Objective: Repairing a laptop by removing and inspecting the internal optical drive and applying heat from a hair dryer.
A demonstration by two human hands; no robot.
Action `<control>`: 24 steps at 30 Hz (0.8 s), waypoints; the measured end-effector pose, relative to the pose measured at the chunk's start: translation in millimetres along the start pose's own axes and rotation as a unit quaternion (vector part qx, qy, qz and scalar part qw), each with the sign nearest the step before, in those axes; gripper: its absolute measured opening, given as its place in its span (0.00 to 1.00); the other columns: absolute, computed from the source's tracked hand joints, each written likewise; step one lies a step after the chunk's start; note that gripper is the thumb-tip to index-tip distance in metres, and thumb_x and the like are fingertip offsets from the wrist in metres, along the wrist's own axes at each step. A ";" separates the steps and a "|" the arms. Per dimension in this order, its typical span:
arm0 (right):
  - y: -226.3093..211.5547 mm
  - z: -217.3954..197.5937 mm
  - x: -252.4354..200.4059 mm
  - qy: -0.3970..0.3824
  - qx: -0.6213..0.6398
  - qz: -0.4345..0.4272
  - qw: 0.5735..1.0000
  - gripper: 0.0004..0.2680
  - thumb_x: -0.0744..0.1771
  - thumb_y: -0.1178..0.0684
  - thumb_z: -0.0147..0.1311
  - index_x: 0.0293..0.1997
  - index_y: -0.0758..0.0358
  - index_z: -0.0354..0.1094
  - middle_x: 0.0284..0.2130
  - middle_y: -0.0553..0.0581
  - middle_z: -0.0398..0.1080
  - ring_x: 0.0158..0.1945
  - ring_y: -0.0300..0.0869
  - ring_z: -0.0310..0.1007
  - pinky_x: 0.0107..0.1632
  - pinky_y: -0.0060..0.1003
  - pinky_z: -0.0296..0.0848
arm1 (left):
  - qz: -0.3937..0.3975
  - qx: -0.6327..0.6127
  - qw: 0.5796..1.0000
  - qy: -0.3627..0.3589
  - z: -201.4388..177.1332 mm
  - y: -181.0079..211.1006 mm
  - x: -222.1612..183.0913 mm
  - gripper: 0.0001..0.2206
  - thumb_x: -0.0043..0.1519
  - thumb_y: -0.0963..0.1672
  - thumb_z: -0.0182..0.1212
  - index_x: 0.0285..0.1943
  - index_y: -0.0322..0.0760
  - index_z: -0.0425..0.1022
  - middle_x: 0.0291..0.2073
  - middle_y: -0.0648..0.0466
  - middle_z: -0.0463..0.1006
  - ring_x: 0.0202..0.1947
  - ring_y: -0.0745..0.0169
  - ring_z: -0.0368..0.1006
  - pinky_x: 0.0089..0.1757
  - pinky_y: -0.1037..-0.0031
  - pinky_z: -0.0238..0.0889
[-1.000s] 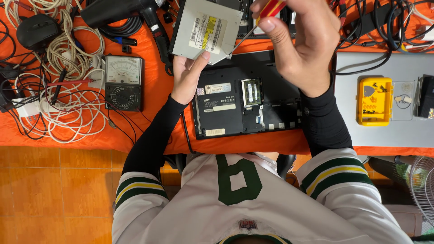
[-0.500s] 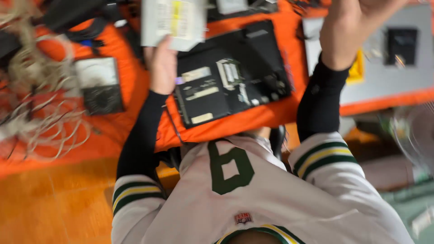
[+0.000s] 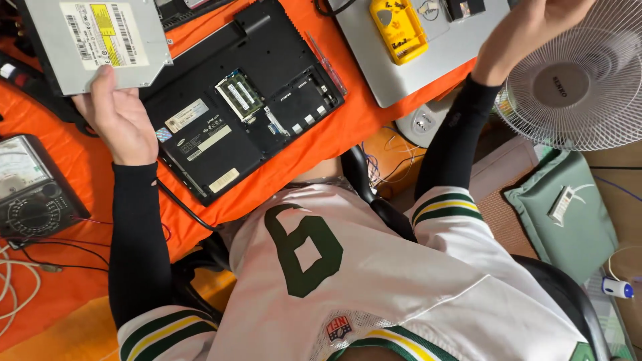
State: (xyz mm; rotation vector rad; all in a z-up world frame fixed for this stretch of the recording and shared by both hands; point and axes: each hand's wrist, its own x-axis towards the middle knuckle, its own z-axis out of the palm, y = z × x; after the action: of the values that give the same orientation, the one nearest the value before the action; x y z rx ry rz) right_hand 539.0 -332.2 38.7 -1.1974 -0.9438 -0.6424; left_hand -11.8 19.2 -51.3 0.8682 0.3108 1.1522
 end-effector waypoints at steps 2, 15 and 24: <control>30.1 15.1 -7.2 0.020 -0.011 -0.014 1.000 0.09 0.71 0.62 0.56 0.56 0.65 0.60 0.33 0.55 0.64 0.34 0.40 0.61 0.45 0.42 0.71 | 0.001 0.003 1.000 -0.001 -0.6 -0.5 0.3 0.23 0.77 0.40 0.58 0.79 0.36 0.53 0.78 0.44 0.59 0.75 0.50 0.57 0.69 0.57 0.51; 75.0 -10.0 -55.0 0.026 0.114 0.124 0.985 0.16 0.75 0.57 0.56 0.72 0.58 0.56 0.46 0.62 0.74 0.43 0.43 0.76 0.46 0.41 0.80 | -0.002 0.019 1.000 0.006 5.8 5.1 0.4 0.24 0.76 0.40 0.59 0.79 0.35 0.53 0.77 0.43 0.60 0.74 0.50 0.59 0.71 0.55 0.55; 67.9 -5.7 -52.3 0.021 0.074 0.117 0.990 0.17 0.75 0.56 0.56 0.72 0.58 0.55 0.45 0.61 0.75 0.43 0.42 0.77 0.45 0.41 0.81 | -0.003 0.026 1.000 0.005 3.6 4.4 -0.4 0.25 0.76 0.40 0.59 0.79 0.36 0.53 0.78 0.44 0.58 0.76 0.50 0.57 0.72 0.55 0.54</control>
State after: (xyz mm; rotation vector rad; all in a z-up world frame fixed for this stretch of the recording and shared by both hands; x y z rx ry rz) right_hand 571.8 -322.5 -40.1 -1.1366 -0.7869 -0.4020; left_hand -12.6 17.9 -45.8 0.9066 0.3518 1.1463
